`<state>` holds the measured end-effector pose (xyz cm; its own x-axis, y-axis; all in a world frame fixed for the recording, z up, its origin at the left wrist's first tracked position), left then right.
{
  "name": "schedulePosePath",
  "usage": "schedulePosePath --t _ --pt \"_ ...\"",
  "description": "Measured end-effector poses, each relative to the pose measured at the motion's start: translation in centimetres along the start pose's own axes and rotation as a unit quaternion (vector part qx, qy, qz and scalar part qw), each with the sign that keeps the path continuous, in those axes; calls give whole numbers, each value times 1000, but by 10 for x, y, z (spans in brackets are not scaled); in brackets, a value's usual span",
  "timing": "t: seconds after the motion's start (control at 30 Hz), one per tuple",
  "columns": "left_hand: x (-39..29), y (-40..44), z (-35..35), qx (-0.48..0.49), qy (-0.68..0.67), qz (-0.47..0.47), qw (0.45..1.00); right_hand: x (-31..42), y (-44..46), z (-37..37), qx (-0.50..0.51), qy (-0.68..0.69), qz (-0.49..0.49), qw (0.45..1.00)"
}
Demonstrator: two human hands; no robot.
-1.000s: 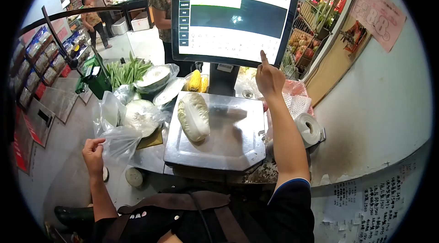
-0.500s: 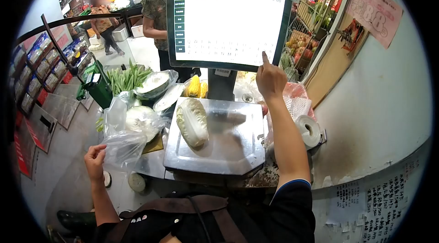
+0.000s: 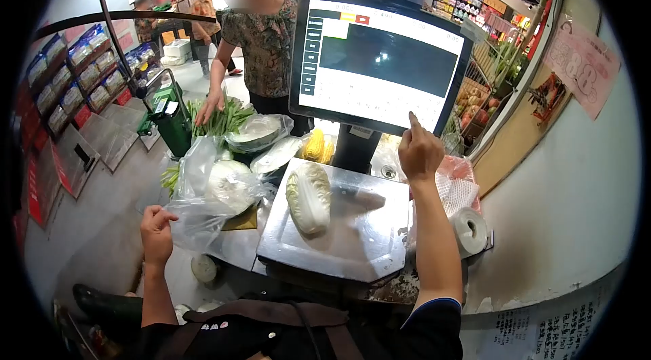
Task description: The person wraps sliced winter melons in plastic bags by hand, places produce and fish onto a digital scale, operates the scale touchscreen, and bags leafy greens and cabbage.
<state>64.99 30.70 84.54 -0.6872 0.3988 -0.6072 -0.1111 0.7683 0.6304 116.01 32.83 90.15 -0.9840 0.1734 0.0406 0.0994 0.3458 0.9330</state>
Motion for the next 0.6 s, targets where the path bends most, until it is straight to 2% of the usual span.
schedulePosePath --t 0.07,0.17,0.27,0.47,0.57,0.6 --pt "4 -2 0 -13 62 93 994 10 2 0 -13 20 -15 1000" --pt "6 -4 -2 -21 163 94 982 26 4 1 -12 57 -14 998" --pt "7 -5 -5 -18 184 60 981 45 8 0 -9 87 -21 996" --pt "-11 -1 -11 -58 191 63 978 67 15 12 -17 123 -28 992" --pt "-2 -4 -10 -51 185 77 978 82 37 29 53 87 -50 993" --pt "-3 -4 -9 -43 173 84 980 92 59 32 104 85 -57 989"
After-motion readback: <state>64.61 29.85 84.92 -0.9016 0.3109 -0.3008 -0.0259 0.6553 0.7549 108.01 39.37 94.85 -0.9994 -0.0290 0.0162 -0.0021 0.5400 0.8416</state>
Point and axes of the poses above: each hand's wrist, its own y-axis towards the middle knuckle, its own z-axis out of the palm, x = y × z, the point moved 1 cm from there along y, towards the middle knuckle, and after that the axes turned 8 degrees about -x, right-handed, at the moved point
